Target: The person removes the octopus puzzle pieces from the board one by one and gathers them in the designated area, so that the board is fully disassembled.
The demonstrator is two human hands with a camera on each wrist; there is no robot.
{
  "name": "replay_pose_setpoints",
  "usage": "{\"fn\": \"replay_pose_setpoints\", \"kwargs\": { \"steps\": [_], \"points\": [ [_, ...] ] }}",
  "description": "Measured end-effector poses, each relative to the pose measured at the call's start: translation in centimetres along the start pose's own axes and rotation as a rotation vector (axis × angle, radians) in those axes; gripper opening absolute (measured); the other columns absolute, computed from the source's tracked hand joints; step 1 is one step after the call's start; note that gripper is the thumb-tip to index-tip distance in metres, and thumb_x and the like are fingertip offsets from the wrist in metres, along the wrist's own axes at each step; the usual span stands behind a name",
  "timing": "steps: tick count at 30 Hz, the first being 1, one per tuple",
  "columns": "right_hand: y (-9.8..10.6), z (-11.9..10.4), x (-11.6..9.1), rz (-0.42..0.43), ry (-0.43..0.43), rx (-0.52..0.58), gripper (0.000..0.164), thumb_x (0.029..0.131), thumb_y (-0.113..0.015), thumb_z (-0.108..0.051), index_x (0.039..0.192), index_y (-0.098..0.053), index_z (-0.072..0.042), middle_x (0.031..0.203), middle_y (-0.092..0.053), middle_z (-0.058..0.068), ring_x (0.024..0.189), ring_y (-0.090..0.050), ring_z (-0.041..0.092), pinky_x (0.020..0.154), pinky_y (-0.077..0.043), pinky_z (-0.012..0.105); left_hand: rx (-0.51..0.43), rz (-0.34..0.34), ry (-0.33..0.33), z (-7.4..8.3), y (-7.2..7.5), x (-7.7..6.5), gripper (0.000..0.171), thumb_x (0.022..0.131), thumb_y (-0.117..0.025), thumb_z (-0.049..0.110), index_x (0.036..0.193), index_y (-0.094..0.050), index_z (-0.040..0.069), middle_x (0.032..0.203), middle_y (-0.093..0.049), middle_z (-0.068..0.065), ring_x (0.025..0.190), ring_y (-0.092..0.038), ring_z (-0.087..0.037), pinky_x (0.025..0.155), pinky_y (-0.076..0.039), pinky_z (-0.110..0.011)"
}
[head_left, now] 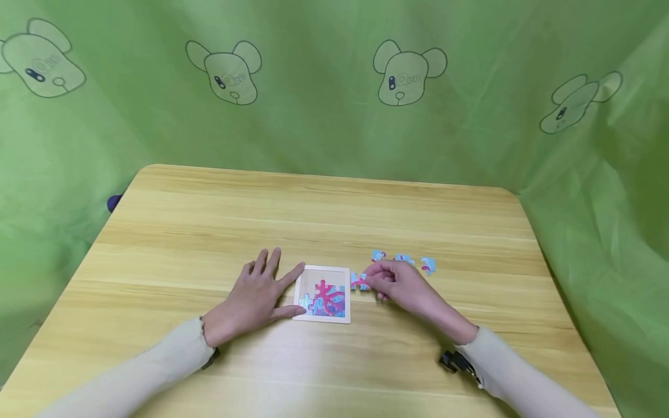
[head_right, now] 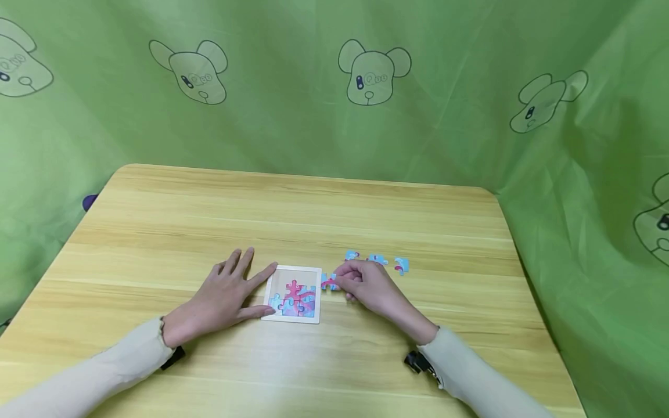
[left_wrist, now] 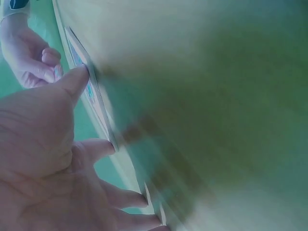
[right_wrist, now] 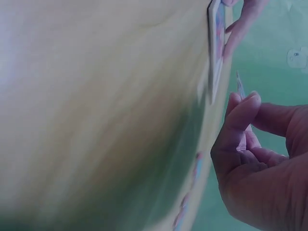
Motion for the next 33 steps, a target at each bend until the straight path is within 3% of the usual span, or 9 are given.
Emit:
{"fn": "replay_pose_setpoints", "kwargs": {
  "steps": [10, 16, 20, 24, 27, 33],
  "points": [
    [1.3, 2.6, -0.9, 0.024, -0.058, 0.027, 0.014, 0.106, -0.072, -0.006, 0.114, -0.071, 0.006, 0.086, -0.074, 0.011, 0.069, -0.065, 0.018, 0.061, -0.056, 0.024, -0.024, 0.008, 0.006, 0.1, -0.2, -0.5, 0.087, 0.102, -0.062, 0.070, 0.170, -0.043, 0.020, 0.165, -0.033, -0.040, 0.149, -0.035, -0.063, 0.107, -0.045, -0.071],
    [2.1, 2.6, -0.6, 0.052, -0.036, -0.058, 0.011, 0.106, -0.069, -0.007, 0.108, -0.071, 0.003, 0.083, -0.073, 0.008, 0.070, -0.067, 0.019, 0.066, -0.058, 0.027, -0.028, 0.017, 0.021, 0.0, -0.2, -0.3, 0.086, 0.101, -0.063, 0.071, 0.169, -0.045, 0.022, 0.165, -0.034, -0.039, 0.150, -0.036, -0.061, 0.108, -0.046, -0.070],
    [2.5, 2.5, -0.6, 0.096, -0.036, -0.172, 0.012, 0.106, -0.069, -0.012, 0.109, -0.070, -0.001, 0.081, -0.071, 0.005, 0.071, -0.066, 0.018, 0.072, -0.055, 0.030, -0.033, 0.021, 0.017, 0.1, -0.1, -0.3, 0.086, 0.100, -0.064, 0.071, 0.169, -0.045, 0.022, 0.165, -0.035, -0.039, 0.149, -0.037, -0.062, 0.108, -0.046, -0.070],
    [2.8, 2.3, -0.8, 0.163, 0.023, -0.315, 0.024, 0.102, -0.077, -0.019, 0.117, -0.068, -0.002, 0.082, -0.067, 0.002, 0.072, -0.060, 0.017, 0.070, -0.049, 0.033, -0.027, 0.022, 0.019, 0.1, 0.1, -0.2, 0.086, 0.100, -0.064, 0.071, 0.169, -0.046, 0.022, 0.165, -0.035, -0.039, 0.149, -0.037, -0.061, 0.108, -0.046, -0.070],
    [2.5, 2.1, -0.8, 0.164, 0.098, -0.386, 0.034, 0.098, -0.083, -0.021, 0.123, -0.068, -0.002, 0.082, -0.064, -0.002, 0.072, -0.057, 0.015, 0.069, -0.048, 0.031, -0.024, 0.020, 0.024, 0.1, 0.1, -0.2, 0.086, 0.100, -0.064, 0.071, 0.169, -0.046, 0.023, 0.165, -0.035, -0.038, 0.150, -0.037, -0.061, 0.108, -0.046, -0.069],
    [2.2, 1.7, -0.8, 0.157, 0.185, -0.459, 0.028, 0.096, -0.083, -0.014, 0.119, -0.070, -0.006, 0.078, -0.060, -0.006, 0.068, -0.053, 0.010, 0.066, -0.044, 0.029, -0.026, 0.034, 0.017, 0.0, 0.0, -0.1, 0.086, 0.100, -0.065, 0.071, 0.168, -0.046, 0.022, 0.165, -0.036, -0.039, 0.149, -0.038, -0.061, 0.106, -0.047, -0.069]
  ]
}}
Point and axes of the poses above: each hand's wrist, its own x-axis towards the middle knuckle, its own y-axis out of the back of the hand, z = x × y, the point moved 5 cm from there along x, towards the middle knuckle
